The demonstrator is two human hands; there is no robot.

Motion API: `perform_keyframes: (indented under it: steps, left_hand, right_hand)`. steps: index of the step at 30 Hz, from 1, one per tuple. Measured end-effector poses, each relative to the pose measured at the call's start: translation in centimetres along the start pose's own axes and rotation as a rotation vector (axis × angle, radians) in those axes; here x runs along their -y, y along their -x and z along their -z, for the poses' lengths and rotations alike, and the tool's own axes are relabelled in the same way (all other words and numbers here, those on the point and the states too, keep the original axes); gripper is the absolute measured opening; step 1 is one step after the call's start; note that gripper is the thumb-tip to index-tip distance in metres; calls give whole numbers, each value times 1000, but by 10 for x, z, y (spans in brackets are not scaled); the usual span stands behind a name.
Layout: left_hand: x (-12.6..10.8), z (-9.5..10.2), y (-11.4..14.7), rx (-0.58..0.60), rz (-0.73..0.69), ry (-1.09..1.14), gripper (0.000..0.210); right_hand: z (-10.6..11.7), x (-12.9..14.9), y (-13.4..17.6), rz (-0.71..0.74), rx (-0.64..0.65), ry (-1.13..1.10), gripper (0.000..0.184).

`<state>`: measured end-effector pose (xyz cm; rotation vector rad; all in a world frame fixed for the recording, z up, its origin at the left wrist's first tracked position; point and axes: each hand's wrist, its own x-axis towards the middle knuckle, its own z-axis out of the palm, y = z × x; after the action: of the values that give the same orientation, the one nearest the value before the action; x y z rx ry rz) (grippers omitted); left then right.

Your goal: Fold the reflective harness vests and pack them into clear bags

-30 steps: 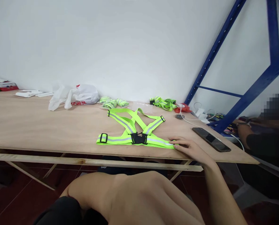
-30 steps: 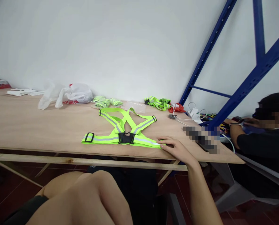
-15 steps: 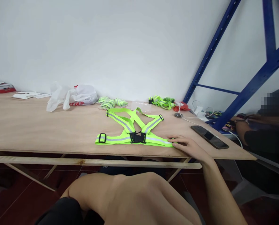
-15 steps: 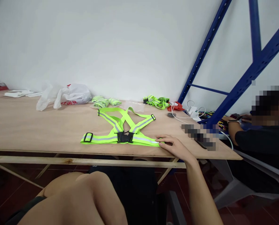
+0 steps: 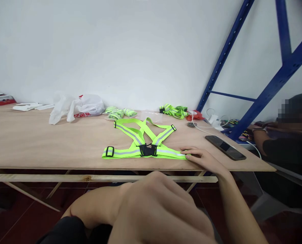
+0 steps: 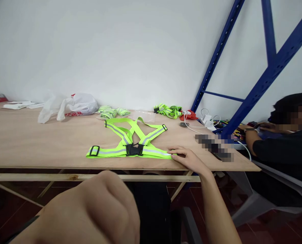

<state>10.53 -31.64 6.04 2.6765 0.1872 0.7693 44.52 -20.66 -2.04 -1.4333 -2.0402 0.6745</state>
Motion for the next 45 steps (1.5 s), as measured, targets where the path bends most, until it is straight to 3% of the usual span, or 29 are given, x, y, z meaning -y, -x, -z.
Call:
perform_keyframes:
  steps: [2,3,6,9,12,15,19,21,25,28,31,38,45]
  left_hand:
    - [10,6,-23,-39,-90,51,45]
    - [21,5,-33,20,-133,-18,37]
    - [69,-10,-46,87,-40,-416,23]
    - [114,-25,-28,150,61,-576,17]
    - [134,-28,-2,103,200,-601,21]
    - [135,-26,13,109,270,-597,39]
    - [132,-26,16,148,259,-529,43]
    - [131,-27,17,155,256,-505,43]
    - [130,-31,20,151,271,-489,43]
    - [131,-35,23,136,263,-484,46]
    - [133,-37,25,144,257,-489,48]
    - [131,-41,24,137,233,-516,48]
    - [129,-46,24,124,218,-539,54]
  right_hand:
    - [0,0,0,2,9,-10,54]
    - [1,1,0,5,13,-15,54]
    - [1,4,0,10,24,-29,52]
    - [2,7,0,4,25,-24,49]
    - [3,10,2,-6,22,9,51]
    - [7,13,6,-30,34,53,54]
    - [25,12,-10,-56,-38,127,52]
    - [35,8,-35,-46,-92,145,53]
    - [43,-6,-109,-37,-81,247,57]
    - [35,-18,-159,-98,5,451,66]
    - [22,-26,-190,-116,63,541,60]
    - [17,-30,-210,-206,163,777,26]
    - [26,-16,-209,-200,209,959,22]
